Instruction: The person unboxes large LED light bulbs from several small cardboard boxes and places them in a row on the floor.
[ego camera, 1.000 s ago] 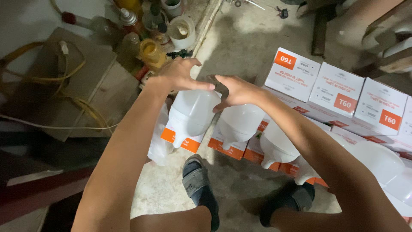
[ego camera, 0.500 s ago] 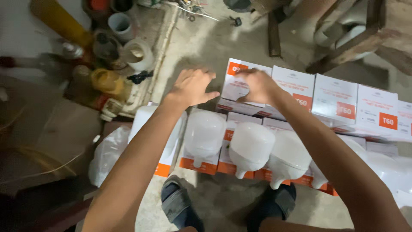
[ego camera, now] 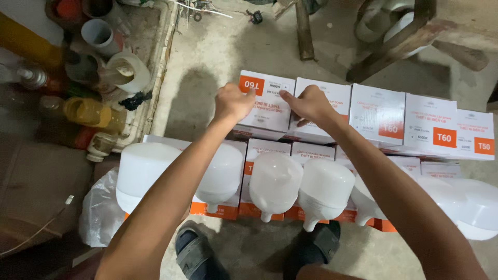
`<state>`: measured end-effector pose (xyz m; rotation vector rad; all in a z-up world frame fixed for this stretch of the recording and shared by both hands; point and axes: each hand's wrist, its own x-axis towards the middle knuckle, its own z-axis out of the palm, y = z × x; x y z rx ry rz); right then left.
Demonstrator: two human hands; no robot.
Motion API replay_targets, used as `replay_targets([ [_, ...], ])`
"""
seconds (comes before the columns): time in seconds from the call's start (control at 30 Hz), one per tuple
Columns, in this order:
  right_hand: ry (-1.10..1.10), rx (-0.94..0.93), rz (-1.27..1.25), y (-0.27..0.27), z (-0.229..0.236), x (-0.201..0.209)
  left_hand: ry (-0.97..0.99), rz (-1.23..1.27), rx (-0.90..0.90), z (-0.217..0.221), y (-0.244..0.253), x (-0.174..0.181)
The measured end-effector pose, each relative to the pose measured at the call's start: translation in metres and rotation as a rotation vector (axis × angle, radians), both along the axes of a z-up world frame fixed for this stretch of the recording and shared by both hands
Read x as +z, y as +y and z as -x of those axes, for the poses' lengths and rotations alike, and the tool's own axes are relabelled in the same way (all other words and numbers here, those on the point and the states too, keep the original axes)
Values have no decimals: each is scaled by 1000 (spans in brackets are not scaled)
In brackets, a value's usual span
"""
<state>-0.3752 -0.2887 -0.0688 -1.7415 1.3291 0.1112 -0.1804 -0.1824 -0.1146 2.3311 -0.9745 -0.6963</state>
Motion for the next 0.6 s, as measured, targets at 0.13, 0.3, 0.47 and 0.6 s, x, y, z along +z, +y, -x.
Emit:
replay_targets([
  [0.13,-101,-129,-108,5,3,1,-93,95,20,-1,2,-19],
  [0.3,-110,-35,-19,11,4,-4,-215,285,19,-13,5,-31],
  [0.47,-282,-181,-9,8,-12,-27,-44,273,137,-25,13,-14],
  [0.6,-369,-194,31,4,-29,-46,11,263,206,-46,13,1],
])
